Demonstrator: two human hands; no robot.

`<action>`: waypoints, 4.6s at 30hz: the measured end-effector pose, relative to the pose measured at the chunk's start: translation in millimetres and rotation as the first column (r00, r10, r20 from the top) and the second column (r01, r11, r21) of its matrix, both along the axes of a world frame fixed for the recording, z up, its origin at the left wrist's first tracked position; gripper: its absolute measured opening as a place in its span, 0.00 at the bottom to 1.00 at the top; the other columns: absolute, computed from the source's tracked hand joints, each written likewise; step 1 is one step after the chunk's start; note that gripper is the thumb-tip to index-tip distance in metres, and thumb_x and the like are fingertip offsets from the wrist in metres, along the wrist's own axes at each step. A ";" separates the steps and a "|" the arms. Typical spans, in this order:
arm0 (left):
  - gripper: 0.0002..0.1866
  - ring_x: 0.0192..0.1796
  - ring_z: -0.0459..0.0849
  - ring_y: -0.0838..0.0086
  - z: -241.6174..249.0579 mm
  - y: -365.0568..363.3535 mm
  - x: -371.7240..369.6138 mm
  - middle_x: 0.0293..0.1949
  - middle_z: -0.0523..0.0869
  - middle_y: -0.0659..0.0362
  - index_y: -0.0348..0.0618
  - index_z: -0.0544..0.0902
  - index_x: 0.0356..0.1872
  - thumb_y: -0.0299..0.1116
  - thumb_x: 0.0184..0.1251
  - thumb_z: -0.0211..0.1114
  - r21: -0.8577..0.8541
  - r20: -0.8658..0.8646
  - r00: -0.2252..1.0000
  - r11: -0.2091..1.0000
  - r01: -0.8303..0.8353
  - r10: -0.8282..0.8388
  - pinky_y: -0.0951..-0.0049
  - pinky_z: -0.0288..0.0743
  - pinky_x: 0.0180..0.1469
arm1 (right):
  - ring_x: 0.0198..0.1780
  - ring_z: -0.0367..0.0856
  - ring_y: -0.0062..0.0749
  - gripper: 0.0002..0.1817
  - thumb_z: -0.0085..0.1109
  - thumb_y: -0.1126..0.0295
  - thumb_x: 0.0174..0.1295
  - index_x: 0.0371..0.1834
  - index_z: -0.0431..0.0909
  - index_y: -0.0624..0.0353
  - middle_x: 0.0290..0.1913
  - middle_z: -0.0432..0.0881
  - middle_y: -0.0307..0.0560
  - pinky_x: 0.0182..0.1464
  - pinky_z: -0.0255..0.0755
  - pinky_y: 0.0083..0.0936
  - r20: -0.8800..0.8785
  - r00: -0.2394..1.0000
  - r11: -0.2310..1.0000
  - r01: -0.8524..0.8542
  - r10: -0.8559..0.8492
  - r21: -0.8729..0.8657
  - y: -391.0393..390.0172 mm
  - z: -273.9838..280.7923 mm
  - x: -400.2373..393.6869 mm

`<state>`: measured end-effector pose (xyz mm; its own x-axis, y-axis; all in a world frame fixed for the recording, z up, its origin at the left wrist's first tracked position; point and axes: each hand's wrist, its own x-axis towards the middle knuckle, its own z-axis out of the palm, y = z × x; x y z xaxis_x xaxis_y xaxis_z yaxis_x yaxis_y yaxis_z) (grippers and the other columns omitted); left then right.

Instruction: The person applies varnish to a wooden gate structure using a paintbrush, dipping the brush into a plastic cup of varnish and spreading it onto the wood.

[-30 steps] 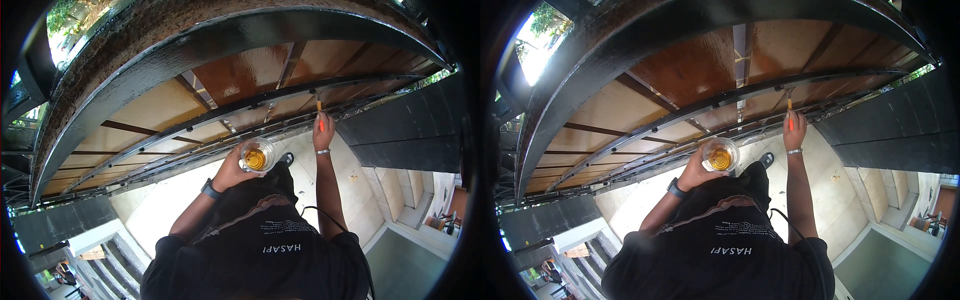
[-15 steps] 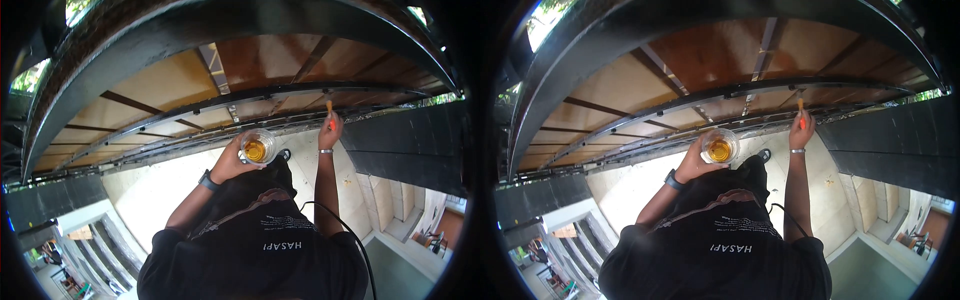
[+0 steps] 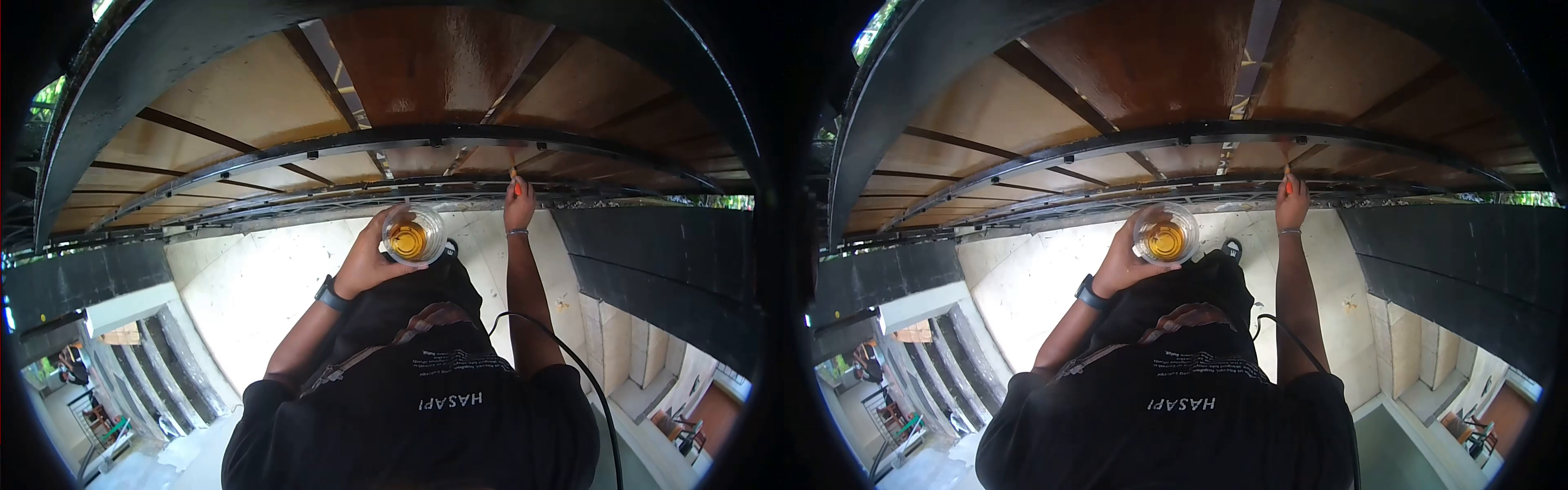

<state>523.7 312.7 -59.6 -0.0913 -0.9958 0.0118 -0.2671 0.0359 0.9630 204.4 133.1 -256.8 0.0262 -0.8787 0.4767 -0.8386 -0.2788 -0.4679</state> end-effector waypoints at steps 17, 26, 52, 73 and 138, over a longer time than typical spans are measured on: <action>0.50 0.64 0.76 0.62 -13.7 17.8 -69.8 0.60 0.77 0.47 0.33 0.64 0.67 0.36 0.42 0.84 0.075 -0.232 0.938 0.966 -0.248 0.259 0.64 0.66 0.68 | 0.41 0.78 0.47 0.11 0.64 0.72 0.60 0.47 0.80 0.53 0.38 0.79 0.46 0.44 0.74 0.41 -0.286 0.929 0.944 -0.288 0.235 -0.162 2.3 104.1 -37.9; 0.49 0.64 0.75 0.61 -50.2 61.1 -85.6 0.61 0.76 0.46 0.33 0.65 0.66 0.39 0.42 0.84 0.106 -0.294 0.854 0.903 -0.417 0.429 0.64 0.66 0.68 | 0.38 0.79 0.46 0.10 0.62 0.66 0.62 0.45 0.80 0.54 0.36 0.79 0.47 0.43 0.75 0.40 -0.384 0.794 0.882 -0.416 0.471 0.222 -22.6 4.0 -41.2; 0.51 0.64 0.76 0.60 -75.7 100.7 -77.1 0.61 0.76 0.47 0.35 0.64 0.67 0.39 0.41 0.84 0.084 -0.213 0.777 0.803 -0.590 0.593 0.63 0.67 0.67 | 0.38 0.84 0.49 0.09 0.61 0.67 0.61 0.41 0.83 0.57 0.38 0.85 0.52 0.42 0.77 0.40 -0.350 0.896 0.940 -0.327 0.274 -0.101 -31.1 81.8 -30.4; 0.50 0.64 0.76 0.61 -68.6 102.4 -88.9 0.62 0.75 0.48 0.34 0.64 0.66 0.38 0.41 0.84 0.063 -0.213 0.800 0.825 -0.562 0.561 0.63 0.67 0.67 | 0.40 0.85 0.45 0.11 0.58 0.67 0.68 0.46 0.81 0.63 0.41 0.85 0.54 0.46 0.78 0.35 -0.213 0.932 0.934 -0.326 0.292 -0.148 -25.4 81.9 -45.2; 0.57 0.66 0.73 0.55 60.0 -33.5 -142.8 0.65 0.71 0.47 0.38 0.56 0.71 0.40 0.41 0.85 0.118 0.103 0.994 0.993 0.029 -0.041 0.53 0.68 0.68 | 0.44 0.84 0.45 0.14 0.54 0.65 0.69 0.51 0.79 0.61 0.43 0.84 0.56 0.46 0.76 0.33 0.660 0.741 0.965 -0.068 -0.121 0.253 19.3 25.5 -83.0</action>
<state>380.9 279.2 0.4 -0.1209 -0.9859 -0.1157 -0.3673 -0.0639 0.9279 121.4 152.4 -231.3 -0.2395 -0.9619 0.1319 -0.2903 -0.0587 -0.9551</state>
